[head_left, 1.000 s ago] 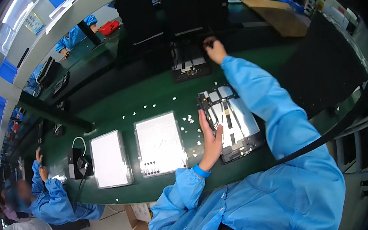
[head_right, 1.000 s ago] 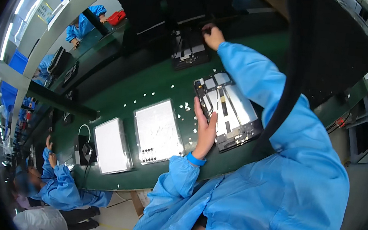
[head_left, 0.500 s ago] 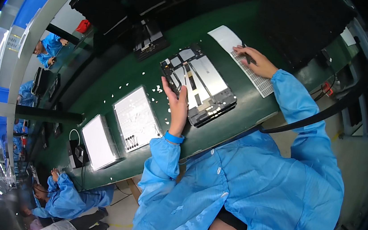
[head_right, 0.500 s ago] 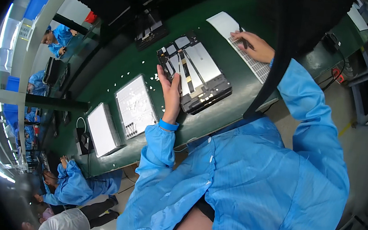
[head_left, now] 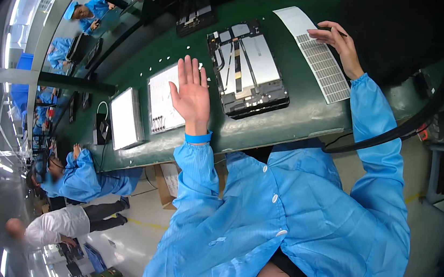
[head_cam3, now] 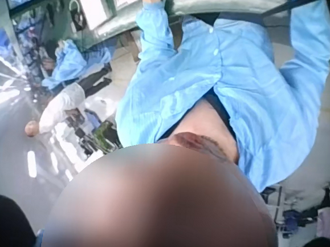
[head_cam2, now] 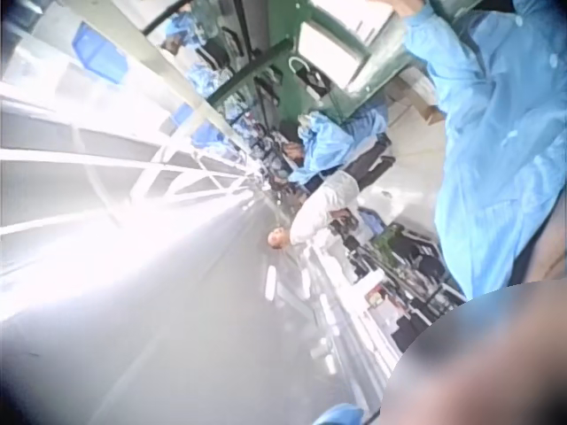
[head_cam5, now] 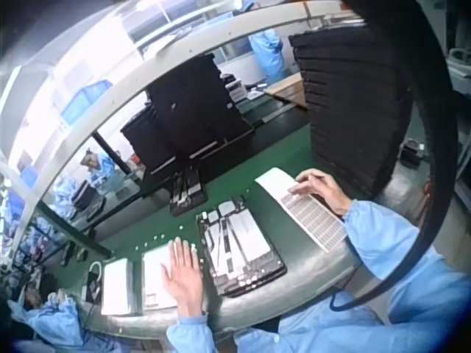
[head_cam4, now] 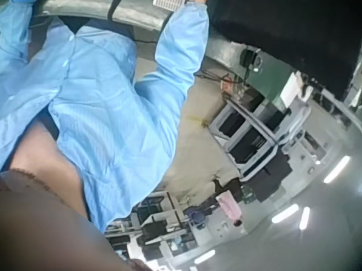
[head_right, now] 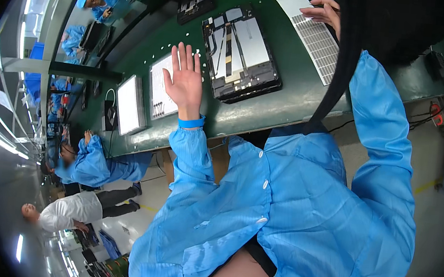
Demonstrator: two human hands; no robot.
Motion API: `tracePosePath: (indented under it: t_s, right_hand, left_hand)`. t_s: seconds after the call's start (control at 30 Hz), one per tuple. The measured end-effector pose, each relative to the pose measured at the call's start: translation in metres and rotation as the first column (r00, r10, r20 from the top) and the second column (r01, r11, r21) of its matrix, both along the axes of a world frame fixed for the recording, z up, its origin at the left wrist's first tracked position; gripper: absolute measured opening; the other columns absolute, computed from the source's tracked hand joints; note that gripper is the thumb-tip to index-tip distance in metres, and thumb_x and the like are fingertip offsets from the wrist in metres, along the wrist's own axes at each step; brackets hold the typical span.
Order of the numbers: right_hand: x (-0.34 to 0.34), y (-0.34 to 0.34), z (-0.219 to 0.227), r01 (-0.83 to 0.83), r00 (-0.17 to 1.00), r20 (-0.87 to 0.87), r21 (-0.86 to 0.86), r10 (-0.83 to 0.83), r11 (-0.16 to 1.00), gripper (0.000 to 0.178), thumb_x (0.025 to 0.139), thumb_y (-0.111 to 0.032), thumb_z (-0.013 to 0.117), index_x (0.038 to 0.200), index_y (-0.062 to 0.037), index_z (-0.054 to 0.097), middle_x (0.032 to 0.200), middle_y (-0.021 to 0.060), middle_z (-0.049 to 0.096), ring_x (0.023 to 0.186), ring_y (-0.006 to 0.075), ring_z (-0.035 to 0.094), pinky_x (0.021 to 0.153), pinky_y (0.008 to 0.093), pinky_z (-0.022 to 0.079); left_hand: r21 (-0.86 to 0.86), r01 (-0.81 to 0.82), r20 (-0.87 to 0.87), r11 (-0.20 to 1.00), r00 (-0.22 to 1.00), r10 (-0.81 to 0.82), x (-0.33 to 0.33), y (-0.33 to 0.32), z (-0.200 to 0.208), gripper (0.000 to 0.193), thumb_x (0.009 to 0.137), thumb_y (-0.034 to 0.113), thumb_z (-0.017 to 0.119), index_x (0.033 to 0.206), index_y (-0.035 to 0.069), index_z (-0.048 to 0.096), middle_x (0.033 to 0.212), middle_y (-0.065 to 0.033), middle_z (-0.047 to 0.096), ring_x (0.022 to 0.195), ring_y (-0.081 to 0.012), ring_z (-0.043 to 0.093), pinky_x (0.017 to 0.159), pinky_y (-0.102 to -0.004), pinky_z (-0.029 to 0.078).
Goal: Assembling components and applying labels to an electronic screen chassis at a factory workbench.
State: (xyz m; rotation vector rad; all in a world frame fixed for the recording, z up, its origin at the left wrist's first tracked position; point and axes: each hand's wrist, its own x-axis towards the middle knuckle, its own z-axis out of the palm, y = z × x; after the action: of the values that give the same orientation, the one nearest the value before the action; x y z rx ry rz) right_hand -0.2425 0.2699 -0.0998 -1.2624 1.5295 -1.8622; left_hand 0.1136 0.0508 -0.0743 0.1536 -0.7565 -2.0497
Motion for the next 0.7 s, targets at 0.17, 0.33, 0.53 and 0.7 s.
tracePosePath:
  t_s: [0.17, 0.33, 0.53, 0.7]
  right_hand:
    - [0.017, 0.003, 0.006, -0.102, 0.989, 0.105, -0.027, 0.104, 0.994, 0.047, 0.109, -0.04, 0.034, 0.132, -0.0038, 0.052, 0.13, 0.0184, 0.065, 0.125, 0.0276, 0.06, 0.108, 0.0378, 0.044]
    - [0.024, 0.001, 0.013, -0.302, 0.349, 0.689, -0.559, 0.635, 0.772, 0.048, 0.108, -0.036, 0.035, 0.135, 0.0032, 0.045, 0.154, 0.0285, 0.036, 0.144, 0.0421, 0.035, 0.118, 0.048, 0.034]
    - [0.033, 0.003, 0.019, -0.37, 0.858, 0.308, -0.183, 0.411, 0.911, 0.053, 0.109, -0.046, 0.028, 0.131, -0.0032, 0.051, 0.111, 0.0154, 0.07, 0.099, 0.0182, 0.065, 0.096, 0.0341, 0.047]
    - [0.133, 0.044, 0.07, -0.58, 0.812, 0.068, -0.004, 0.579, 0.814, 0.05, 0.108, -0.045, 0.036, 0.109, -0.0023, 0.062, 0.061, 0.0051, 0.062, 0.052, 0.0097, 0.057, 0.052, 0.0227, 0.043]
  left_hand:
    - [-0.523, -0.144, 0.291, 0.84, 0.896, 0.335, 0.003, 0.006, -0.013, 0.054, 0.107, 0.039, 0.035, 0.147, 0.003, 0.044, 0.148, -0.0165, 0.046, 0.136, -0.029, 0.045, 0.113, -0.0418, 0.036]
    - [-0.992, -0.073, 0.043, 0.105, 0.581, 0.813, 0.014, 0.021, -0.015, 0.028, 0.099, 0.016, 0.057, 0.12, 0.0, 0.064, 0.106, -0.0148, 0.066, 0.091, -0.025, 0.064, 0.081, -0.0344, 0.053]
    - [-0.978, -0.182, -0.01, 0.101, 0.528, 0.849, 0.016, 0.031, -0.002, 0.02, 0.1, 0.009, 0.054, 0.113, -0.001, 0.066, 0.102, -0.0128, 0.068, 0.086, -0.0222, 0.066, 0.076, -0.0315, 0.054]
    - [-0.936, 0.28, 0.351, 0.214, 0.793, 0.498, -0.019, 0.137, 0.055, 0.077, 0.081, 0.018, 0.08, 0.145, -0.001, 0.043, 0.137, -0.0173, 0.056, 0.116, -0.0337, 0.061, 0.098, -0.0392, 0.049]
